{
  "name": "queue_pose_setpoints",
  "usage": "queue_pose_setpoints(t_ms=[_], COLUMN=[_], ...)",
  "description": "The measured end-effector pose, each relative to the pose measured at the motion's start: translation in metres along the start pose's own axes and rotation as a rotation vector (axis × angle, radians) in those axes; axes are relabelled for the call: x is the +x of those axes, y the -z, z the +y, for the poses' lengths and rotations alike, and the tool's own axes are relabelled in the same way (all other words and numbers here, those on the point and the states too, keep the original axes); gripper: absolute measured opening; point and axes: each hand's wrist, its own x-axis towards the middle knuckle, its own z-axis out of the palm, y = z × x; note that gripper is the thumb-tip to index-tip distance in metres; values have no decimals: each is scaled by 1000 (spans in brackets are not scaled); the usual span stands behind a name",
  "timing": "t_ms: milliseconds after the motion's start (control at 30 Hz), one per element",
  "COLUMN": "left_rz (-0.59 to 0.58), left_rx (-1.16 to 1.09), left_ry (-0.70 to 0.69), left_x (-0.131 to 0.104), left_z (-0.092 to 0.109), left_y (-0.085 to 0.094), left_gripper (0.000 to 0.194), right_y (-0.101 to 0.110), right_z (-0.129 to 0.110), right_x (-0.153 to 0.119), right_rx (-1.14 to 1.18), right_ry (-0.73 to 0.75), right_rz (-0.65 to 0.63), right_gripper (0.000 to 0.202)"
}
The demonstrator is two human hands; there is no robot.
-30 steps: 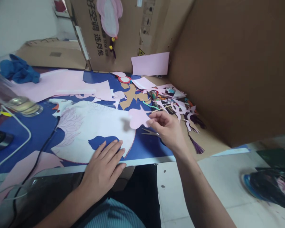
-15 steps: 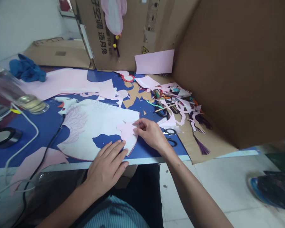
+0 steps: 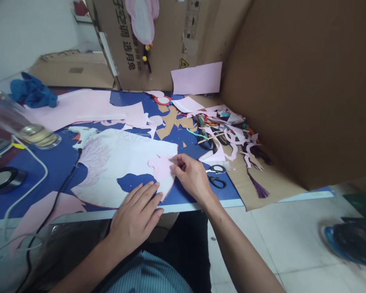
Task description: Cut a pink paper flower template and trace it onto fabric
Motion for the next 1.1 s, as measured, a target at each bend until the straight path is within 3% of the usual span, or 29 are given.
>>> queue_pose_setpoints(t_ms=[167,433,800,1100], left_rz=[13,22,41,30], left_rx=[12,20,30,24], left_ry=[-5,-15,-19,-20], left_x=[-1,0,0,-1], left_z=[0,0,1,0], left_y=[0,-1,-2,-2], left_gripper=[32,31,32,31], right_y=[0,0,-7,1], right_z=[0,0,5,1], right_x=[3,18,15,11], right_rx=[-12,-62,-80,-59], right_ry=[28,62,69,123], right_rz=[38,-13,18,250], right_gripper=[25,22,22,24])
